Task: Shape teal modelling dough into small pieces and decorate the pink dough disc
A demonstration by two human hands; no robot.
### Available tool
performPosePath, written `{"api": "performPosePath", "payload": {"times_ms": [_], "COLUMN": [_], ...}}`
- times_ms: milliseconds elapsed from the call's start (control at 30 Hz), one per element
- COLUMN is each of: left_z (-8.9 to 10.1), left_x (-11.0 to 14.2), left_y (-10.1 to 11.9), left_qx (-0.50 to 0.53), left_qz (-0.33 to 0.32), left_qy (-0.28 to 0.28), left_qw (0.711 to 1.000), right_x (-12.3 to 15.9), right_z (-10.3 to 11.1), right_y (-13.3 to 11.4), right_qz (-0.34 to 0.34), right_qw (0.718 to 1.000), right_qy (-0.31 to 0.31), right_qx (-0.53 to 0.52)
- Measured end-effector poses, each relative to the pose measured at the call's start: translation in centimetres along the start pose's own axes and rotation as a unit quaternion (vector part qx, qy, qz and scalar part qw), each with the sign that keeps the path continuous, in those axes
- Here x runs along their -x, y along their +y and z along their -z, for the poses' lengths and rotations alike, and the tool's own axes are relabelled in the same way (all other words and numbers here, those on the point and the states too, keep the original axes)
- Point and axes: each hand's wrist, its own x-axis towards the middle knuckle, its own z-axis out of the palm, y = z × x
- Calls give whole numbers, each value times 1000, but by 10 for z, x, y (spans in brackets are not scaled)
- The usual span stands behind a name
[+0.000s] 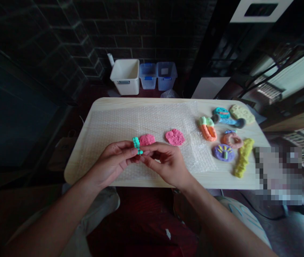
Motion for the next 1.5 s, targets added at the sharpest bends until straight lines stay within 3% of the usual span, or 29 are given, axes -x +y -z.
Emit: {"api": "performPosePath", "payload": {"times_ms": [433,533,667,767,1500], "left_z": [-3,-2,1,2,6], "left_x": [2,1,1,1,-1], "left_y": [2,1,-1,-3,-4], "left_qx": [-2,1,-14,-24,-64], "left_qz": [24,23,-2,-19,-19], "left_qy": [6,8,11,16,-3], "left_qw": [1000,1000,1000,999,998], "right_x": [3,4,5,5,6], "right_z": [2,1,0,0,1], "right_y": [-7,-6,-2,0,-1], "right_qz": [69,60,-7,-44,-34], "right_qw": [977,983,997,997,998], "right_qy": [5,11,26,35,25], "right_qx": [200,174,66,49,52]}}
